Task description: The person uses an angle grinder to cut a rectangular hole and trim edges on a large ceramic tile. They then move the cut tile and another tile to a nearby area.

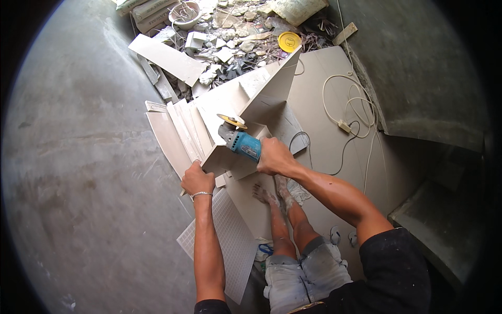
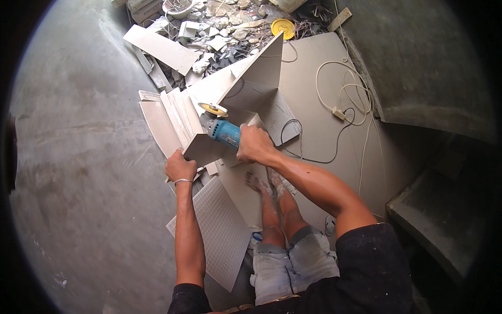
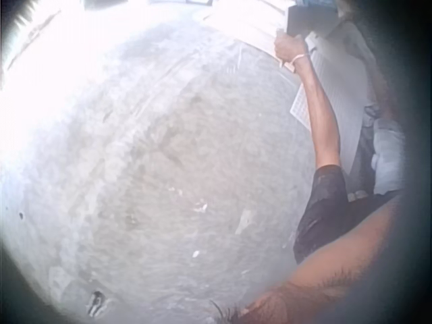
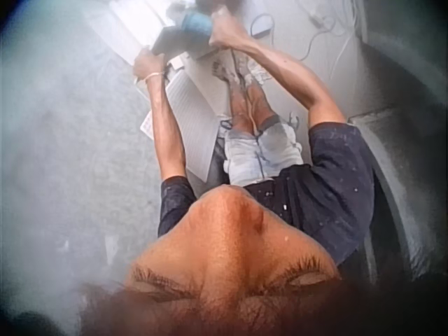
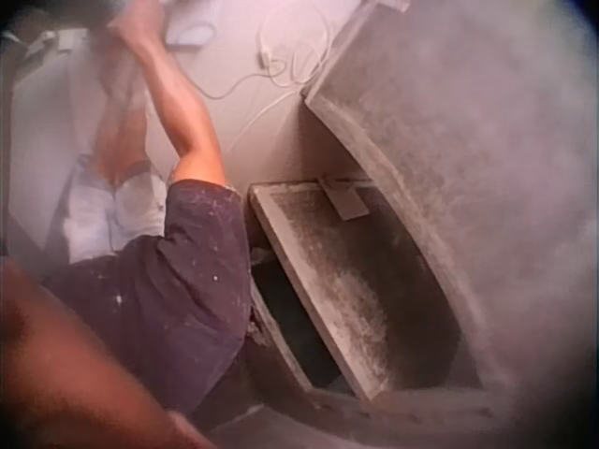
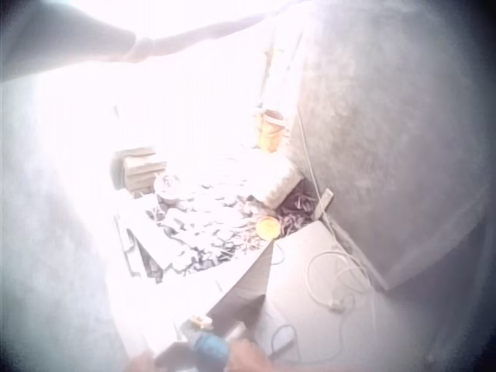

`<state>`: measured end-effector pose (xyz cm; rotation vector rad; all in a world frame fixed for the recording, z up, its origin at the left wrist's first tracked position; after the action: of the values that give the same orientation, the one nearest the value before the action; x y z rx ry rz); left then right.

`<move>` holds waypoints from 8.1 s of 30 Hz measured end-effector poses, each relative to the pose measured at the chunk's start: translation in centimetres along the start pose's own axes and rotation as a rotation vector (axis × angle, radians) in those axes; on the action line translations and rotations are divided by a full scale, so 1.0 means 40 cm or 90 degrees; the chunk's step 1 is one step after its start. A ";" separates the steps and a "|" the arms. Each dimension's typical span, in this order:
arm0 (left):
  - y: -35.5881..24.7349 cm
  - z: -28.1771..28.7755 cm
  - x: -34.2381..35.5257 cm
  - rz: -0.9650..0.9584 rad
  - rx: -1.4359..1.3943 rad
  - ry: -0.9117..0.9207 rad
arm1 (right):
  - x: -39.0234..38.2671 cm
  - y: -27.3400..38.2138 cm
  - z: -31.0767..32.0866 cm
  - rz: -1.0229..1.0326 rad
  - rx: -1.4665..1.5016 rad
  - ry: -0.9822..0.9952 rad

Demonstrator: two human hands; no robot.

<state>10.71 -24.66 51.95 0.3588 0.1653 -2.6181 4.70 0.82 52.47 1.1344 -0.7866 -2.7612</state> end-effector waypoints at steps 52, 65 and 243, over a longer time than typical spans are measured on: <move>-0.022 -0.029 -0.059 -0.005 -0.028 0.103 | -0.183 0.123 0.125 0.028 0.068 -0.161; -0.037 -0.072 -0.136 -0.098 -0.083 0.220 | -0.606 0.055 0.558 -0.075 0.070 -0.332; 0.071 -0.009 -0.119 0.001 -0.070 0.172 | -0.017 -0.128 -0.014 0.058 0.349 0.246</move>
<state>16.19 -24.94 52.77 0.6709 0.3975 -2.5368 6.29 5.19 50.12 1.5930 -1.5316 -2.1896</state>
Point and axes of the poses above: each hand's wrist, its own x-axis towards the middle knuckle, its own z-axis out of the back of the hand, y = z × x, the point moved 3 cm from there along x, towards the middle knuckle, and after that the axes turned 1 degree about y, right-handed, at the moved point
